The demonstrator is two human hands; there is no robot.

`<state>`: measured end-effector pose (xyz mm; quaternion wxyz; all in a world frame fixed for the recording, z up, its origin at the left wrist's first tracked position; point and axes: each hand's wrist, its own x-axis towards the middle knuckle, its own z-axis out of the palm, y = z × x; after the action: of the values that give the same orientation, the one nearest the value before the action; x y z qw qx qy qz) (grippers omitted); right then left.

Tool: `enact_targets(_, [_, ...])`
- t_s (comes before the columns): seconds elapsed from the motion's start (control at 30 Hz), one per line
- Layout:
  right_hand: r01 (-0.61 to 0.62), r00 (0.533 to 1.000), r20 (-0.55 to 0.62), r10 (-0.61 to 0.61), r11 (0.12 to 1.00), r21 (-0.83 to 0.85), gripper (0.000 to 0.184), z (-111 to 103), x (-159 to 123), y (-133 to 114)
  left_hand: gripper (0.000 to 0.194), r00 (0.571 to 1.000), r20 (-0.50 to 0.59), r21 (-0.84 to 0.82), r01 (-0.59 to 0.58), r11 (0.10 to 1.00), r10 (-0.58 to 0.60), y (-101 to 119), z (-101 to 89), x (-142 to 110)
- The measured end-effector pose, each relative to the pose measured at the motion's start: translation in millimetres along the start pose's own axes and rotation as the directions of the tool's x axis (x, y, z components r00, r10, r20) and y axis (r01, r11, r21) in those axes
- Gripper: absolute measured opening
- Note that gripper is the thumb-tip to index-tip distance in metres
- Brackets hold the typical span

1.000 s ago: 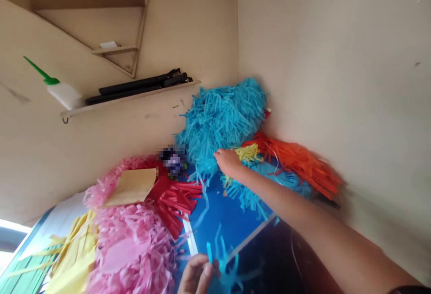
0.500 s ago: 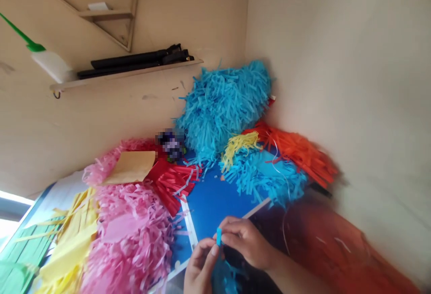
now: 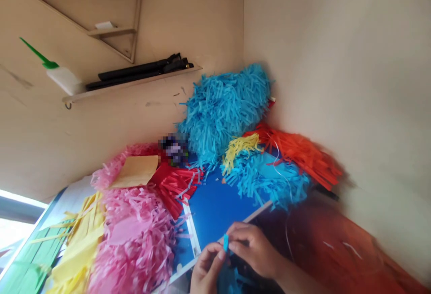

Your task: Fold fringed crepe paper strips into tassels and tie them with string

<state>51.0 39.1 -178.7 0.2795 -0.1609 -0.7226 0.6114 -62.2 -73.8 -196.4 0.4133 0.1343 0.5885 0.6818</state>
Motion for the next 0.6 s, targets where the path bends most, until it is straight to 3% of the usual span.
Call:
enact_targets(0.4, [0.017,1.0,0.004,-0.017,0.998,-0.055,0.041,1.3,0.6,-2.6,0.045,0.997,0.043,0.008,0.06,0.998,-0.061,5.8,-1.0,-2.6])
enact_targets(0.6, [0.011,0.999,-0.036,-0.016,0.989,-0.144,0.032,2.9,-3.3,-0.5,0.043,0.997,0.052,0.004,0.059,0.998,-0.059,4.2,-0.5,-4.0])
